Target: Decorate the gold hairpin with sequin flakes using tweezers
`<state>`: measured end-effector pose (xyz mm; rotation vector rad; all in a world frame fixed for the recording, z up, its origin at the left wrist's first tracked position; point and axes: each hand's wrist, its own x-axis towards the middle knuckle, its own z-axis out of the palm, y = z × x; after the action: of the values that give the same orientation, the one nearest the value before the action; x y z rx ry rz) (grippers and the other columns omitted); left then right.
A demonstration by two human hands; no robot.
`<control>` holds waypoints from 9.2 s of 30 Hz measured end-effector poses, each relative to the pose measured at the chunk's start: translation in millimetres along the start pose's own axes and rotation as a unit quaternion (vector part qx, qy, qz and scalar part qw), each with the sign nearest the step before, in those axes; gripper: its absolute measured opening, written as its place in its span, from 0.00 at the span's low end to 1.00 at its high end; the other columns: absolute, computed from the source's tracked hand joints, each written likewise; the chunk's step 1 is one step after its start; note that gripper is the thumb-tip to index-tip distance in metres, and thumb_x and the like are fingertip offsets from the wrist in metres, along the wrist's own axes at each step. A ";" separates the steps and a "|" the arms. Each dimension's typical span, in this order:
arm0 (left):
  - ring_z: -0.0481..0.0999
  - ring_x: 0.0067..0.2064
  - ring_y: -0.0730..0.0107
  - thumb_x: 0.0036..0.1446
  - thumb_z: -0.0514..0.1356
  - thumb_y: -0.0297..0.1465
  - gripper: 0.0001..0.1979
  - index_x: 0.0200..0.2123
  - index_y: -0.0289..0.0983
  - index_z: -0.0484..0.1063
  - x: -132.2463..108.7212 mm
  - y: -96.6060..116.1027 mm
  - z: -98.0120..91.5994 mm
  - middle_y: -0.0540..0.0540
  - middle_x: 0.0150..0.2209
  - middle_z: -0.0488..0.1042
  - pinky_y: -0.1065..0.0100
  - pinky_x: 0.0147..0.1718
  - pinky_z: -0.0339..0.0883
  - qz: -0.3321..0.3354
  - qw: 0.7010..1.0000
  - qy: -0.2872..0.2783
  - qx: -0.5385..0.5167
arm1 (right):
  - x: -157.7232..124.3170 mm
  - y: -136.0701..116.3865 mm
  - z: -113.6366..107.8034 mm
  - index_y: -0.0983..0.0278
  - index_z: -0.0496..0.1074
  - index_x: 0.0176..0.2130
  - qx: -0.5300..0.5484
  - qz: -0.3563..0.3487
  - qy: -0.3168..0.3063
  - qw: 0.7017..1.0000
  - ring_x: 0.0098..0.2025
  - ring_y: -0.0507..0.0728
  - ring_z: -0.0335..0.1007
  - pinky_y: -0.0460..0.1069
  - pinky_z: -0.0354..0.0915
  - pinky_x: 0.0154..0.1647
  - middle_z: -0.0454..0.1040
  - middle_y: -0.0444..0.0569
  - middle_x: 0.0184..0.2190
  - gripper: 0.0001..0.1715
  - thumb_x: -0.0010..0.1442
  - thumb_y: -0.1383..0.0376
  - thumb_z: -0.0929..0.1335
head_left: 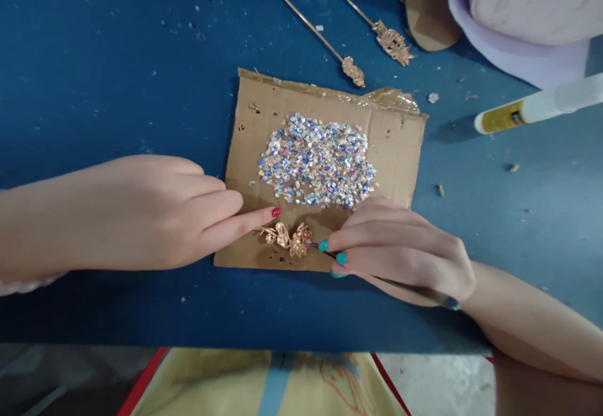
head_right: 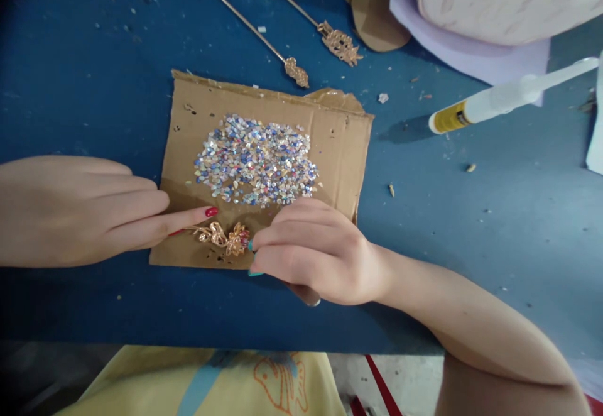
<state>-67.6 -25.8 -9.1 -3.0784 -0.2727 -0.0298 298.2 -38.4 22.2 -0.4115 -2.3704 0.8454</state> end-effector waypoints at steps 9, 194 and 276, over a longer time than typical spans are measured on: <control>0.73 0.27 0.63 0.76 0.42 0.26 0.33 0.81 0.41 0.53 -7.4 1.3 4.8 0.51 0.30 0.67 0.62 0.29 0.68 -0.012 1.000 -0.012 -0.012 | 0.2 1.7 -0.7 0.67 0.76 0.48 -0.002 -0.005 -0.008 1.000 0.43 0.57 0.85 0.53 0.81 0.45 0.88 0.57 0.43 0.07 0.79 0.70 0.66; 0.71 0.27 0.68 0.80 0.47 0.24 0.19 0.59 0.33 0.77 33.4 -4.3 -19.4 0.52 0.28 0.75 0.62 0.28 0.60 -0.016 0.994 0.081 -0.066 | -3.0 38.4 3.8 0.59 0.80 0.47 -0.122 0.019 0.148 0.981 0.40 0.57 0.88 0.52 0.83 0.44 0.88 0.47 0.37 0.10 0.71 0.74 0.71; 0.74 0.28 0.70 0.83 0.42 0.27 0.21 0.60 0.34 0.73 33.8 -9.9 -24.6 0.55 0.30 0.76 0.63 0.28 0.65 0.008 0.992 0.100 -0.073 | 0.9 34.7 0.1 0.61 0.78 0.45 -0.124 0.014 0.130 0.984 0.40 0.59 0.90 0.52 0.85 0.41 0.89 0.49 0.36 0.10 0.70 0.76 0.71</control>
<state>-36.5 -11.4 16.7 -3.1872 -0.2467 -0.3713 300.6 -12.0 -0.2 -0.6171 -2.2329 0.4738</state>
